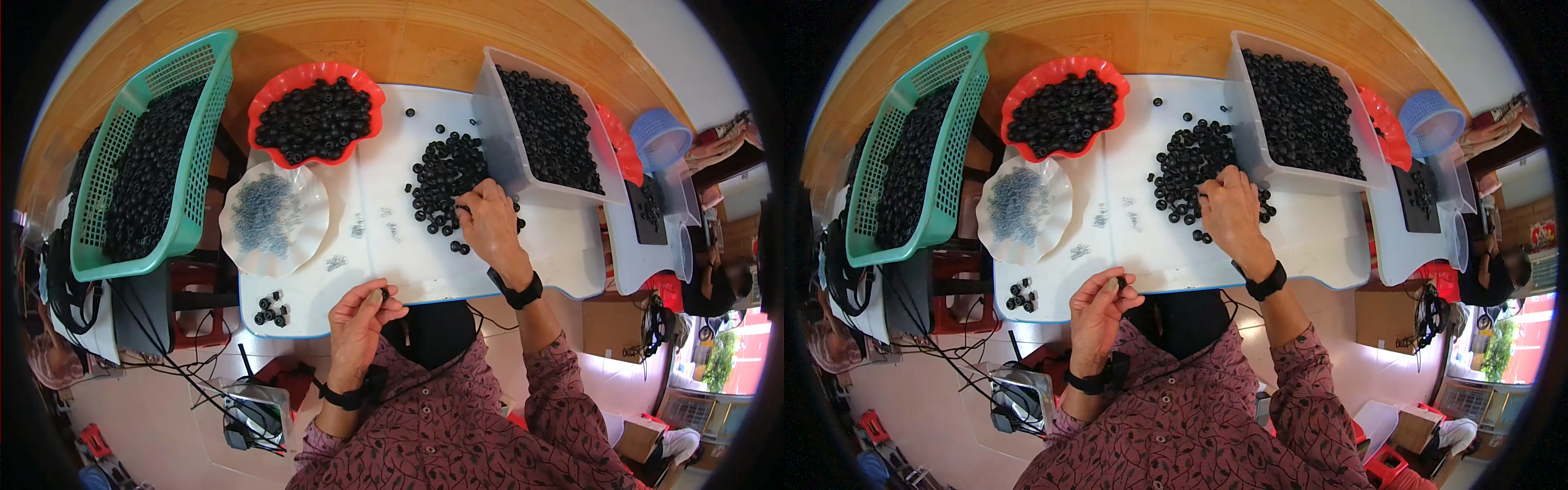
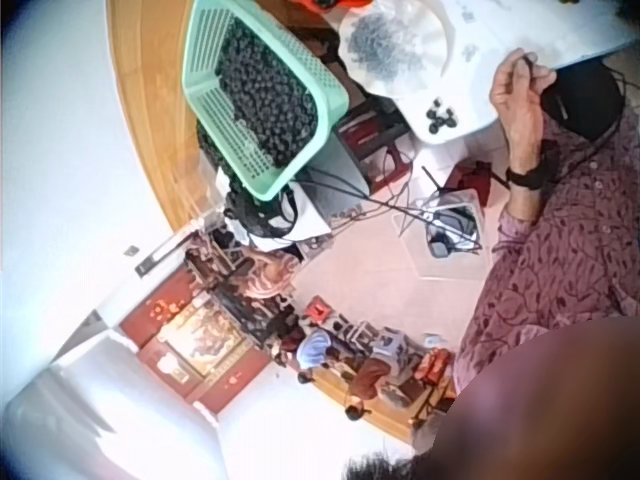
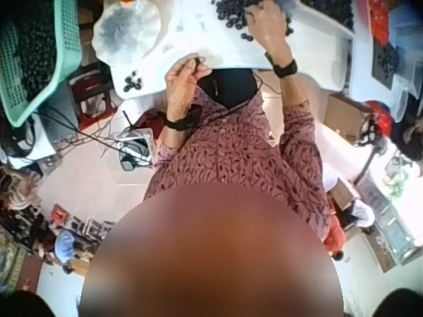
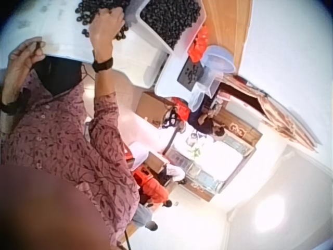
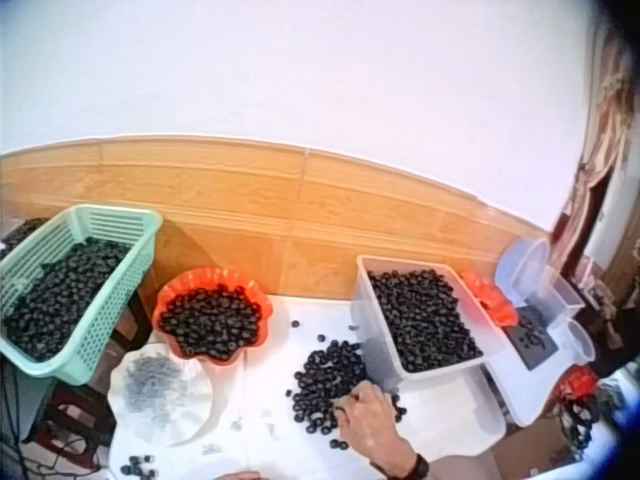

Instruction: Manually assemble small plastic components by inserting small silver pins into black plastic pieces.

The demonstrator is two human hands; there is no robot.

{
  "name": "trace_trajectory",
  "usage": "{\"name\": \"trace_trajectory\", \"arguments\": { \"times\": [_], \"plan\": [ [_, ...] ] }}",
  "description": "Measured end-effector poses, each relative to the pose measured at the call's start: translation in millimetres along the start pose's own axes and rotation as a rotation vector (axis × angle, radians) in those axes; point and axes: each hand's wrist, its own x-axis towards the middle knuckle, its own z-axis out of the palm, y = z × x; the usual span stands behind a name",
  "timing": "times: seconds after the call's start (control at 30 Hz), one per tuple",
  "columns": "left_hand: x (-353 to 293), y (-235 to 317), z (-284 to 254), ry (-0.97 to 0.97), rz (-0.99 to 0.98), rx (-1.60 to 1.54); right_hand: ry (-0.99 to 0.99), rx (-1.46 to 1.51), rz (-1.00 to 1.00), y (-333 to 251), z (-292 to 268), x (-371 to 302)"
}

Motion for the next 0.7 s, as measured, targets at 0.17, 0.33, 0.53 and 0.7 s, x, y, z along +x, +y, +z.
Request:
{"name": "trace_trajectory", "arguments": {
  "times": [0.17,0.33,0.53,0.7],
  "plan": [
    [-1,1,2,0.007,-0.002,0.007,0.071,0.149,0.017,-1,-5,-6],
    [-2,1,1,0.020,-0.003,-0.002,-0.007,0.527,0.222,-24,-17,-32],
    [-3,1,3,0.008,0.002,-0.009,-0.129,0.808,0.315,-45,0,-53],
    [-2,-1,0,0.006,0.010,-0.015,-0.057,0.383,0.114,-49,5,-51]
  ]
}}
